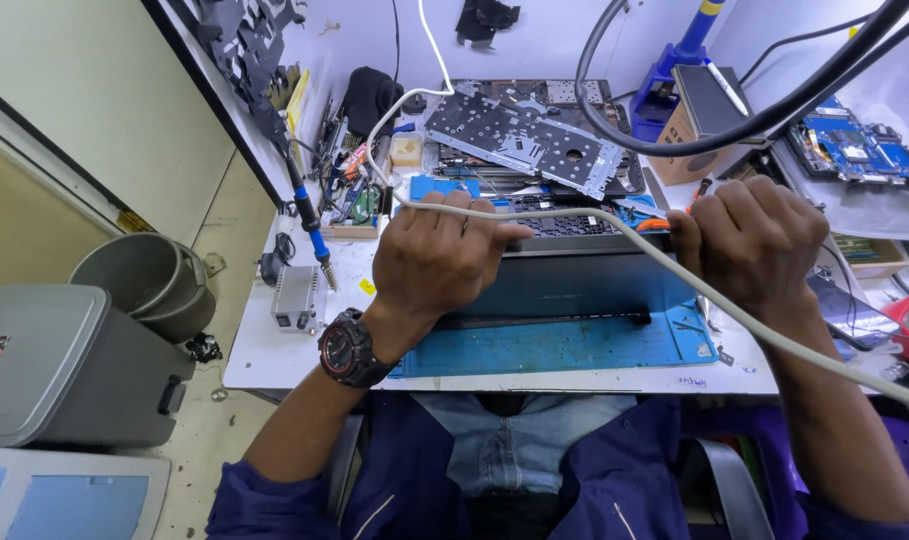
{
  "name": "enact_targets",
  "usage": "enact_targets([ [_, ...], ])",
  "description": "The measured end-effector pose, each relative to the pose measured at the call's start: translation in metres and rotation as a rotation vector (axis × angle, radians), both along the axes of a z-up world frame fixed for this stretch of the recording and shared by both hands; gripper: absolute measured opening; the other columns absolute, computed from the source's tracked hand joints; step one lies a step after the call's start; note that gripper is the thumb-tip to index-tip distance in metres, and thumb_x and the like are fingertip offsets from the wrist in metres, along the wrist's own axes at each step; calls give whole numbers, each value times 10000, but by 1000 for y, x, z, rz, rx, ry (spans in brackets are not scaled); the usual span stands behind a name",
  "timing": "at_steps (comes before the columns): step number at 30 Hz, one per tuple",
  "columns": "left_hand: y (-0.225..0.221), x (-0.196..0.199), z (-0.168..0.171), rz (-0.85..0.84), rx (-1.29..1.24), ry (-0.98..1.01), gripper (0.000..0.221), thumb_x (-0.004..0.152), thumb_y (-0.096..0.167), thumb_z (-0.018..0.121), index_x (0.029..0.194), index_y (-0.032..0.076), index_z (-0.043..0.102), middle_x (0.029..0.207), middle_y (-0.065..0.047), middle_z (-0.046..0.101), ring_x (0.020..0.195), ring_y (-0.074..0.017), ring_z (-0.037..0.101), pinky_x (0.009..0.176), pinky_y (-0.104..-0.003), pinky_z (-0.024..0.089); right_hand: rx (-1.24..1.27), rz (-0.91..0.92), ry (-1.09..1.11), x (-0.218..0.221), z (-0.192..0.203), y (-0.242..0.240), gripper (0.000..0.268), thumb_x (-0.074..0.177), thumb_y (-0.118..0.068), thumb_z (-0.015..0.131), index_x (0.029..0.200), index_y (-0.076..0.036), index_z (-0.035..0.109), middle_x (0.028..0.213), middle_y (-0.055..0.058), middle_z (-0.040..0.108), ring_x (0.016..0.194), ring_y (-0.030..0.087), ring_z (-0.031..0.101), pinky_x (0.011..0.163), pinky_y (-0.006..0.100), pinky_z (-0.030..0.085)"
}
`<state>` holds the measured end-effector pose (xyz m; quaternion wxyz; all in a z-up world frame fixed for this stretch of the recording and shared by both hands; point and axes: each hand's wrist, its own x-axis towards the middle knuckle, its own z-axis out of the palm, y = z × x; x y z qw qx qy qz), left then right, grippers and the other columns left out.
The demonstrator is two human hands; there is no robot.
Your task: Assembling a laptop screen by aligning the bezel and pressing it into the frame.
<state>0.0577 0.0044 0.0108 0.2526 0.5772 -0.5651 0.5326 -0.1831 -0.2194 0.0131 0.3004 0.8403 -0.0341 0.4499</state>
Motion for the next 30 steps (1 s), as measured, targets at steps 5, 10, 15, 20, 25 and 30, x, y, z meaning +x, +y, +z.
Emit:
enact_targets([
  [5,2,-1,-3,38,47,-3,470,1085,489,490,903,107,692,857,-64,693,771,-245,666,626,-371,513,79,-16,31,-1,-4,-5,538,1177,-240,467,655,-111,459,617,52,407,550,200,371,500,354,231],
  [10,5,-1,-3,20,39,2,450,1079,477,507,918,110,711,898,-73,716,778,-250,662,661,-371,518,100,-49,38,-1,-7,-7,532,1183,-234,474,664,-114,459,633,52,422,564,209,398,498,355,252],
  [15,7,-12,7,93,-40,-105,442,1110,424,472,798,132,583,746,-47,576,667,-208,539,634,-336,449,72,15,21,3,-9,-16,514,1159,-170,498,648,-141,444,590,24,371,521,168,331,463,335,212],
  [20,-22,-44,12,3,-63,-95,389,1106,407,518,807,161,551,727,-7,545,644,-161,528,587,-312,404,86,-17,21,3,-8,-14,524,1175,-202,504,658,-121,490,610,33,432,527,180,373,470,335,235],
  [25,-70,-70,5,86,-132,-108,457,1113,491,487,738,234,455,657,71,396,509,-86,399,471,-271,313,55,-21,15,3,-8,-22,499,1181,-153,598,689,-108,529,634,45,463,559,192,392,493,343,265],
  [30,-93,-75,0,63,-25,13,491,1110,350,328,672,185,476,641,11,459,557,-144,401,564,-314,285,113,-52,36,0,-3,-20,523,1241,-178,559,728,-115,642,658,61,533,584,203,471,537,347,261],
])
